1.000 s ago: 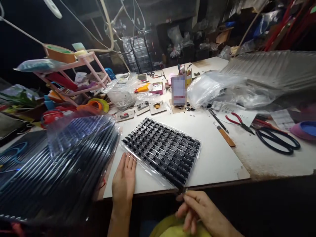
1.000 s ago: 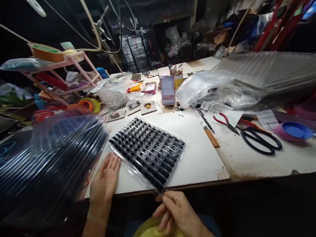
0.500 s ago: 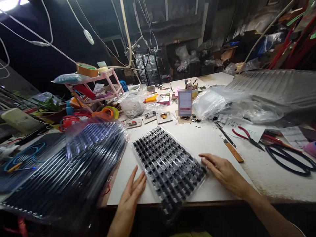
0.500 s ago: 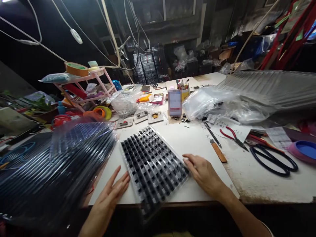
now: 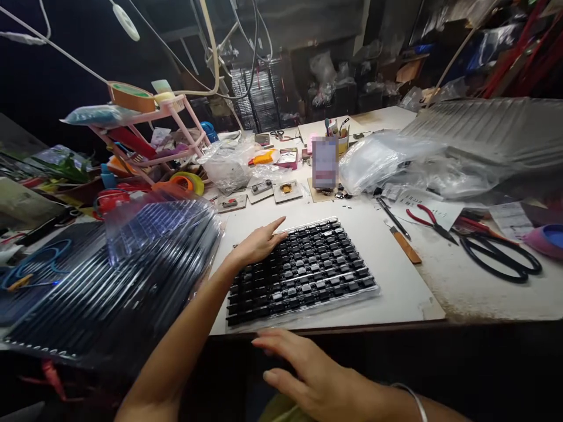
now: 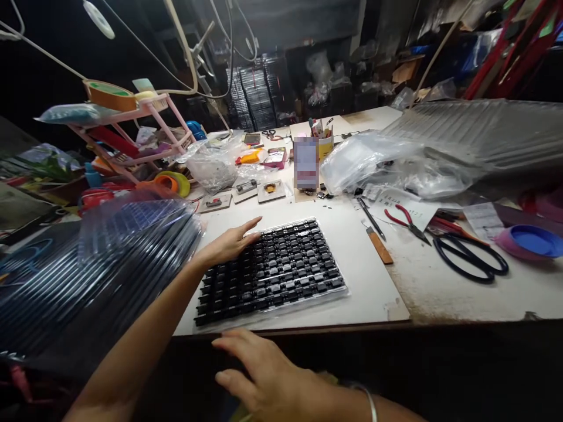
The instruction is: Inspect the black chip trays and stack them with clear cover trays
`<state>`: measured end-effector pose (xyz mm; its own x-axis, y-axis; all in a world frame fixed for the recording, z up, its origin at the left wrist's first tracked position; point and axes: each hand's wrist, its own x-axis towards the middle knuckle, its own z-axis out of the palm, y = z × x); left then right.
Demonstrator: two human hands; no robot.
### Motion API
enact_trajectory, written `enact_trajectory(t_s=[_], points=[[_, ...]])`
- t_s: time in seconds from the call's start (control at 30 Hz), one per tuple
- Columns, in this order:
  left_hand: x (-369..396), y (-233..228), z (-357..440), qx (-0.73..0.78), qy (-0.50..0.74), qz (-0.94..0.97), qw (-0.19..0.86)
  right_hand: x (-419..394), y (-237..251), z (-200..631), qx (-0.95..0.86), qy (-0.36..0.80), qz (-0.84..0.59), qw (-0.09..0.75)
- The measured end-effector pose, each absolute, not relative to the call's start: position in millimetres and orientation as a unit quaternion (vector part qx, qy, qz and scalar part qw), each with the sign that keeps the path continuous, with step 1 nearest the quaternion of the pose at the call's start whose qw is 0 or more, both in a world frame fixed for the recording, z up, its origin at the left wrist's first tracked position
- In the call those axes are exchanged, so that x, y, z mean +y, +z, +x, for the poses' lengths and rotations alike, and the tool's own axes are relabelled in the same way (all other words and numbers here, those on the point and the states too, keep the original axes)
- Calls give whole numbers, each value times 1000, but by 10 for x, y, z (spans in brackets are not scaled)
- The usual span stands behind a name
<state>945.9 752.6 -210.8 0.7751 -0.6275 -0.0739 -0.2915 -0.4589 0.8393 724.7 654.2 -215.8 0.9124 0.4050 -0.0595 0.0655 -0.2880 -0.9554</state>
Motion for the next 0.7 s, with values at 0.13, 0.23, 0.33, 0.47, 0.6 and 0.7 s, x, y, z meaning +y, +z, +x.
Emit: enact_trajectory(t_s=[0.13, 0.23, 0.33, 0.47, 0.6, 0.7], points=[[8058, -2099, 8963, -260, -79, 852, 449, 5902, -2071, 7000, 39, 8, -810, 586], [8519, -2316, 8646, -131, -39, 849, 511, 5322, -2097, 6892, 217, -130, -821, 512], [8732, -2588, 8446, 7, -49, 812, 581, 5021, -2194, 6957, 296, -148, -839, 433], [8686, -2784, 8341, 64, -59, 752, 653, 5113, -2337, 7144, 250, -146, -876, 385], [8647, -2798, 8385, 46, -53, 764, 642, 5245, -2401, 7187, 231, -187, -899, 323], [8670, -2808, 8483, 37, -47, 790, 610, 5218, -2399, 7169, 255, -149, -884, 363]])
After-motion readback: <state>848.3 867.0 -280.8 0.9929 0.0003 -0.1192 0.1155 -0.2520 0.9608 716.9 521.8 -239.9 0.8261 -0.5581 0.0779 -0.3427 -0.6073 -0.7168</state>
